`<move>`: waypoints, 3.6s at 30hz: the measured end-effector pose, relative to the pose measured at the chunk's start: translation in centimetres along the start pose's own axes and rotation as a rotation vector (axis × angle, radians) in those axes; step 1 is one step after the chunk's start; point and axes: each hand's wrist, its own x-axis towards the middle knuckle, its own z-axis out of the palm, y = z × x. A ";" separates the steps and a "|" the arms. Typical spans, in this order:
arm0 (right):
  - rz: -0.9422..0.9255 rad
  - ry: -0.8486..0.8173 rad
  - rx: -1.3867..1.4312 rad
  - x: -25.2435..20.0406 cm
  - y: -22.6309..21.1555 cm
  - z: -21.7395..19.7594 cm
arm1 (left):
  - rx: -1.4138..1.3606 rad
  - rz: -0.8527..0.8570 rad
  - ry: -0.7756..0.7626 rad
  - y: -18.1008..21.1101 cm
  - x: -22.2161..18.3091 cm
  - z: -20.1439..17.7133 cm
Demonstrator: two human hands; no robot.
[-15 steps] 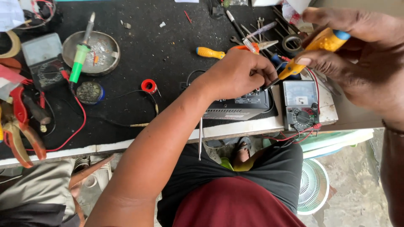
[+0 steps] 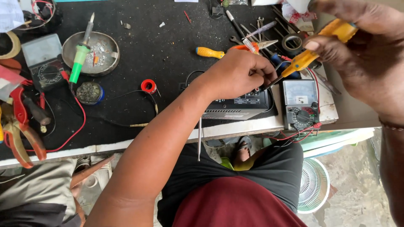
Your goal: Completing the assembly of an audio amplifier by using a screwdriver to fasten the back panel.
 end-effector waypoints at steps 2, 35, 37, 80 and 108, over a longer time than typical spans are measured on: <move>-0.104 0.011 0.111 -0.8 1.6 -0.3 | -0.063 -0.033 0.003 -0.3 0.0 0.2; 0.091 -0.069 0.111 0.8 -4.4 0.8 | 0.008 -0.059 -0.009 0.2 0.0 -0.2; 0.070 -0.078 0.126 0.6 -3.6 0.9 | 0.018 -0.043 -0.008 -0.1 0.1 0.0; 0.632 0.096 0.171 -5.1 -2.1 7.5 | -0.061 -0.032 0.088 0.1 -0.4 0.0; 0.688 0.052 0.428 -6.4 -1.2 11.5 | 0.507 -0.510 0.626 -15.8 -13.7 -11.9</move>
